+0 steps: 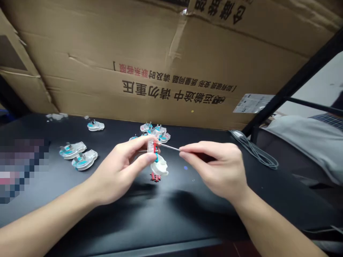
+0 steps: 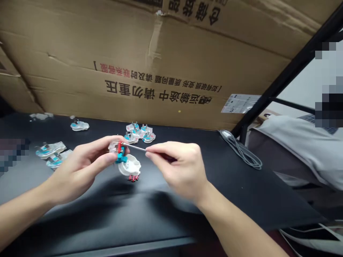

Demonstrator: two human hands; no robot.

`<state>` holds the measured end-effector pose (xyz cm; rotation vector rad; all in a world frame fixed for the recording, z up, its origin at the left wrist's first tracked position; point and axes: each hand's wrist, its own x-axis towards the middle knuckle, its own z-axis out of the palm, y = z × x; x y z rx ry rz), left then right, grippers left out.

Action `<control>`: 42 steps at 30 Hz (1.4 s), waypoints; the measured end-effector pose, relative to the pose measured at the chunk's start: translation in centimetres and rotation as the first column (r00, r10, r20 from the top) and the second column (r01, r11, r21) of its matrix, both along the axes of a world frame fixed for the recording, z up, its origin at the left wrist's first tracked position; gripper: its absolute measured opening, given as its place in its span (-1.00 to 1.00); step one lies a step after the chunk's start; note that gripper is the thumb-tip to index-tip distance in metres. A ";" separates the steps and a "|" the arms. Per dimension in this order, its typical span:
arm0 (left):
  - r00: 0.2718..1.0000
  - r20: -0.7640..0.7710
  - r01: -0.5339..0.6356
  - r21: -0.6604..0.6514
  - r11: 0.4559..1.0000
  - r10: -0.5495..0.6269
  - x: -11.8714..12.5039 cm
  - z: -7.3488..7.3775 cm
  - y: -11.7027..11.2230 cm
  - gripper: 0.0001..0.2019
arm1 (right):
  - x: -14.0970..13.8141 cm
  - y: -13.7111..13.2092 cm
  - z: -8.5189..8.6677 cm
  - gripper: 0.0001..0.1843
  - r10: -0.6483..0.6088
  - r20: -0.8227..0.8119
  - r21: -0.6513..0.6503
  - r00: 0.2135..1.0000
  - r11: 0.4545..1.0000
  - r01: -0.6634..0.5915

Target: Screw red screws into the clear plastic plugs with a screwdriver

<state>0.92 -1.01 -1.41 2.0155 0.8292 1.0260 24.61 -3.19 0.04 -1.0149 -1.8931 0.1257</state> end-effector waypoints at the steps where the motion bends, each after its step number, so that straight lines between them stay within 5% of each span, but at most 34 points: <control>1: 0.999 -0.042 -0.012 0.078 0.997 0.015 -0.2 0.1 0.0 -0.72 | 0.0 0.1 0.2 -0.90 0.045 -0.046 -0.199 0.998 0.979 -0.053; 2: 0.997 -0.080 -0.010 0.151 0.989 0.022 -0.3 0.1 0.0 -0.71 | 0.1 0.3 0.4 -0.87 0.119 -0.064 -0.353 0.991 0.926 -0.133; 4: 0.992 -0.122 0.012 0.208 0.978 0.014 -0.4 0.2 0.0 -0.70 | 0.3 0.5 0.5 -0.86 0.162 -0.060 -0.428 0.985 0.887 -0.172; 7: 0.998 -0.058 0.032 0.053 0.998 -0.029 -0.2 0.2 0.1 -0.74 | 0.7 0.5 0.3 -0.93 0.031 0.106 0.006 0.994 0.999 -0.032; 9: 0.998 -0.008 0.054 -0.073 0.996 -0.055 0.0 0.1 0.1 -0.73 | 0.8 0.1 0.1 -0.83 -0.062 0.244 0.297 0.968 0.955 -0.014; 11: 0.998 -0.009 0.068 -0.097 0.993 -0.069 0.0 0.1 0.2 -0.72 | 0.7 -0.2 0.0 -0.79 -0.086 0.279 0.350 0.956 0.937 -0.018; 14: 0.992 -0.120 0.035 0.094 0.995 -0.024 -0.3 0.2 0.2 -0.73 | 0.3 0.0 0.1 -0.87 0.023 0.078 -0.054 0.997 0.998 -0.019; 16: 0.982 -0.190 0.028 0.236 0.971 0.018 -0.5 0.4 0.2 -0.70 | 0.1 0.5 0.1 -0.83 0.178 -0.015 -0.375 0.984 0.911 -0.170; 17: 0.979 -0.201 0.031 0.255 0.966 0.022 -0.5 0.5 0.2 -0.69 | 0.1 0.7 0.1 -0.82 0.198 -0.032 -0.412 0.980 0.890 -0.194; 18: 0.982 -0.191 0.031 0.229 0.973 0.014 -0.5 0.5 0.2 -0.70 | 0.2 0.8 0.1 -0.83 0.176 -0.017 -0.346 0.984 0.923 -0.171; 20: 0.991 -0.133 0.039 0.089 0.995 -0.027 -0.3 0.5 0.3 -0.72 | 0.4 0.9 -0.1 -0.90 0.080 0.106 -0.014 0.991 0.997 -0.079; 22: 0.994 -0.086 0.062 -0.034 0.998 -0.065 -0.2 0.4 0.3 -0.71 | 0.5 0.6 -0.2 -0.85 -0.020 0.252 0.307 0.967 0.950 -0.060; 24: 0.994 -0.093 0.064 -0.026 0.998 -0.066 -0.2 0.3 0.3 -0.71 | 0.4 0.2 -0.3 -0.78 -0.048 0.285 0.375 0.957 0.925 -0.065; 26: 0.989 -0.148 0.041 0.104 0.994 -0.026 -0.4 0.3 0.4 -0.72 | 0.1 0.2 -0.3 -0.85 0.028 0.133 0.128 0.991 0.991 -0.045; 27: 0.984 -0.178 0.033 0.179 0.983 0.000 -0.5 0.4 0.4 -0.71 | 0.0 0.2 -0.2 -0.89 0.098 0.033 -0.118 0.995 0.989 -0.093; 29: 0.977 -0.212 0.028 0.259 0.965 0.028 -0.6 0.5 0.4 -0.69 | -0.1 0.4 -0.1 -0.88 0.194 -0.118 -0.442 0.974 0.868 -0.226; 31: 0.982 -0.186 0.025 0.202 0.979 0.013 -0.6 0.7 0.5 -0.70 | 0.1 0.6 0.1 -0.88 0.188 -0.204 -0.495 0.961 0.827 -0.267; 38: 0.993 0.084 0.092 -0.162 0.983 -0.079 -0.4 0.1 0.6 -0.72 | 1.0 0.5 0.5 -0.84 0.132 -0.144 -0.025 0.981 0.990 -0.137; 42: 0.987 0.129 0.123 -0.191 0.974 -0.099 -0.5 -0.2 0.4 -0.74 | 1.3 0.6 0.2 -0.83 0.056 0.141 0.376 0.988 0.921 -0.106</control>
